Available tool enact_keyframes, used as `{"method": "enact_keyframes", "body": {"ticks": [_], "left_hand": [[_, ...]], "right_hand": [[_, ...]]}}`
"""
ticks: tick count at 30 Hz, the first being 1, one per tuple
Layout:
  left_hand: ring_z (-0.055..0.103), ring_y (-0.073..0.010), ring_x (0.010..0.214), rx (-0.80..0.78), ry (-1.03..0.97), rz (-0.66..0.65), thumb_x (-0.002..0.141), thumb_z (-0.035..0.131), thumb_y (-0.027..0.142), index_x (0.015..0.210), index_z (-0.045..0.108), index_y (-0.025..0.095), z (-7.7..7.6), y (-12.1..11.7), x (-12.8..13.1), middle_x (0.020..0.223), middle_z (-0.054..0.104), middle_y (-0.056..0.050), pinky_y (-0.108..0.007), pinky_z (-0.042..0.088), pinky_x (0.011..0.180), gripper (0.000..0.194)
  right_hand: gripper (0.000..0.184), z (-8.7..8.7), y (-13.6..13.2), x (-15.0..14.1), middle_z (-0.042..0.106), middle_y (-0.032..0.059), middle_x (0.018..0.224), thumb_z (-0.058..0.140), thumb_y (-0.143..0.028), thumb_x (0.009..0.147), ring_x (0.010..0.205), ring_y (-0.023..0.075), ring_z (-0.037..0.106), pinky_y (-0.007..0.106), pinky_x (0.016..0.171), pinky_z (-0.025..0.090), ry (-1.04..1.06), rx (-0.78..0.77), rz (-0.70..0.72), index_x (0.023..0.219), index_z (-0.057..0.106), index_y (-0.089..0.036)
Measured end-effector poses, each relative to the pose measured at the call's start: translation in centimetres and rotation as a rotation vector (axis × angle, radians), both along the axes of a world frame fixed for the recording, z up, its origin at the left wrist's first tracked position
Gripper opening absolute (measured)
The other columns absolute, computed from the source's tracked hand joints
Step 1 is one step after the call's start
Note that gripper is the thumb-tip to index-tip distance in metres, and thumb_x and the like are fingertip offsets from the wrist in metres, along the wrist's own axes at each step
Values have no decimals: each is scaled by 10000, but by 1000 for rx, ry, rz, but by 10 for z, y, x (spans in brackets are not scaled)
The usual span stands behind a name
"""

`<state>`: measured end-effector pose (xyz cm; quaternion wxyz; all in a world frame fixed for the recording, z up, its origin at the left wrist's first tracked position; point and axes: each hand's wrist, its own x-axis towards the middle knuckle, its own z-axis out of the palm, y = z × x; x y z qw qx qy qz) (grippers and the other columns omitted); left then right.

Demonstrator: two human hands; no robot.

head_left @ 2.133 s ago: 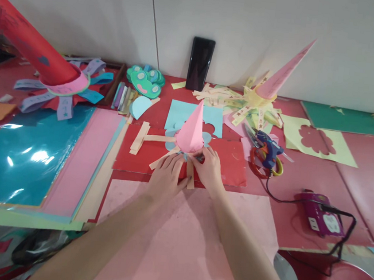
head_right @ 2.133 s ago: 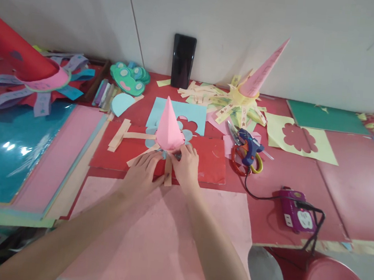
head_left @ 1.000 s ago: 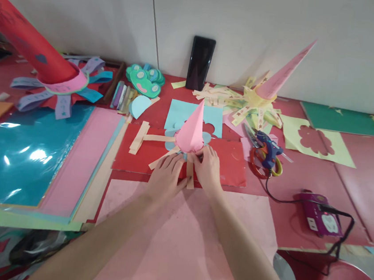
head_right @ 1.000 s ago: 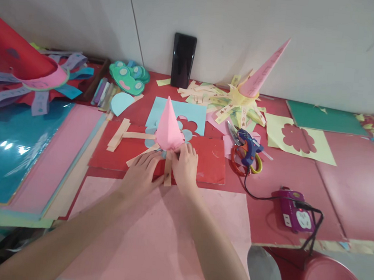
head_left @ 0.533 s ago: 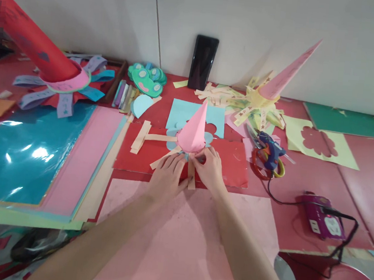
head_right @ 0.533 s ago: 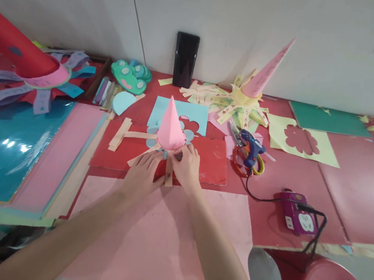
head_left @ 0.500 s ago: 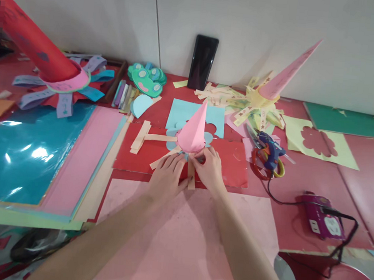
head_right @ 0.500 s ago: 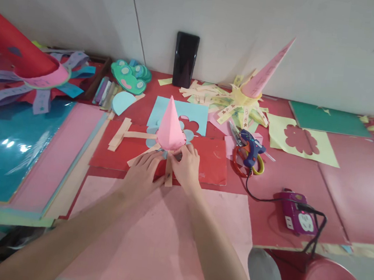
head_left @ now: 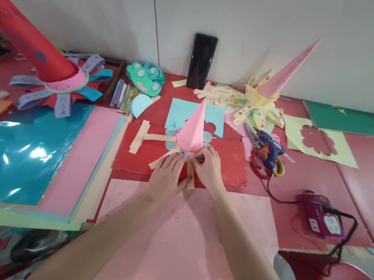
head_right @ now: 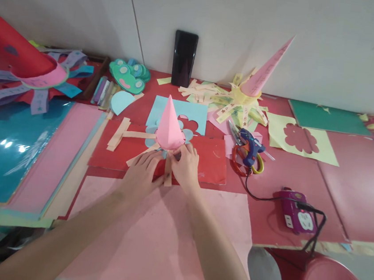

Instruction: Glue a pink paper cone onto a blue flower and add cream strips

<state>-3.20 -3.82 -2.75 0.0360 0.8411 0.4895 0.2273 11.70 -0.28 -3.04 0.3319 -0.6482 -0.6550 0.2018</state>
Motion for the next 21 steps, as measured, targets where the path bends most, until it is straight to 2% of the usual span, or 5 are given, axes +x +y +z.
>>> {"method": "enact_keyframes", "body": {"ticks": [21], "left_hand": [[550,-302,1129,-5,14,-4,822,574,266,1109,489,115,0,0,0,1150,618,-153,-442,458,935,335]], "right_hand": [[191,1,0,2,517,11,731,563,-192,758,716,189,463,331,698,363,42,2,13,650,409,-226]]}}
